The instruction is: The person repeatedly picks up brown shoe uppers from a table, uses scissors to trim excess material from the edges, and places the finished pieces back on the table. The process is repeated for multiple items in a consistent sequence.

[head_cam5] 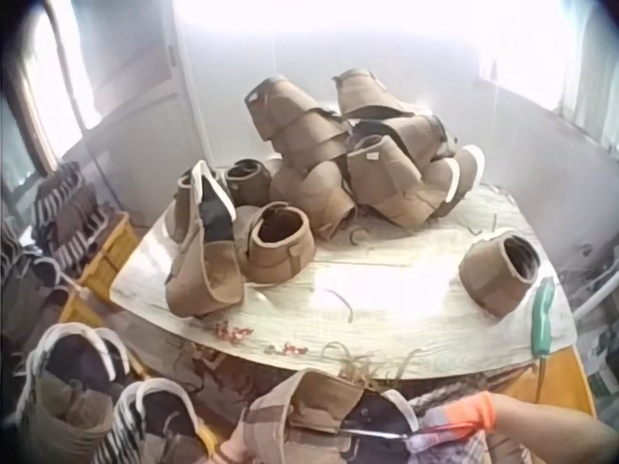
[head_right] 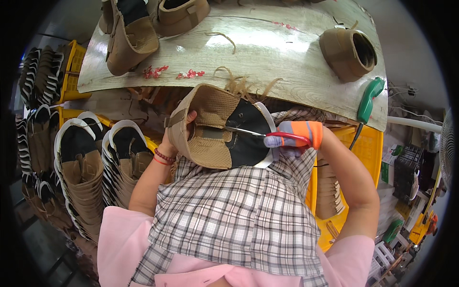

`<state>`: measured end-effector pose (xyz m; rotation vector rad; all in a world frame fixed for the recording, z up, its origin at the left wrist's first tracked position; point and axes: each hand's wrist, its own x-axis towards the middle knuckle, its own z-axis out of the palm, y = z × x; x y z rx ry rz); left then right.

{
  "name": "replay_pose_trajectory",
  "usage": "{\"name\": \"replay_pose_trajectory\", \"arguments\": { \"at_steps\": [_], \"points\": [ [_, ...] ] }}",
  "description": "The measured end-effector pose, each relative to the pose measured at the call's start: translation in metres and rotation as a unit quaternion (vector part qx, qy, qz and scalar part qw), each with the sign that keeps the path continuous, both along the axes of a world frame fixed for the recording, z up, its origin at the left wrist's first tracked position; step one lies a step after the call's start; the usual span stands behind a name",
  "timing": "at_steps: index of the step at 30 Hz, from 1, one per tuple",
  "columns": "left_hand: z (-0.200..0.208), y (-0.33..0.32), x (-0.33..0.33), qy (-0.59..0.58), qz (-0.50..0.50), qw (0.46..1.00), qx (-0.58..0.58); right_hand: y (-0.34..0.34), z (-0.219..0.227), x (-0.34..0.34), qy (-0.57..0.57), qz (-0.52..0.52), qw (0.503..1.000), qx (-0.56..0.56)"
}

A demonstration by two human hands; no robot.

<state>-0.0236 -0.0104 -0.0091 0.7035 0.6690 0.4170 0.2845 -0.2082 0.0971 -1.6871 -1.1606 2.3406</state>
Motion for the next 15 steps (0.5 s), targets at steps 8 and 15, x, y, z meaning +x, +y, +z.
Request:
{"name": "replay_pose_trajectory", "arguments": {
  "at_steps": [8,15],
  "points": [
    [-0.011,0.008,-0.004,-0.033,-0.018,0.999,0.003,0.001,0.018,-0.019,0.015,-0.014,0.992,0.122],
    [-0.037,0.022,-0.017,-0.01,0.026,0.994,-0.101,0.06,0.01,-0.04,0.026,0.055,0.998,-0.012]
  ]
}}
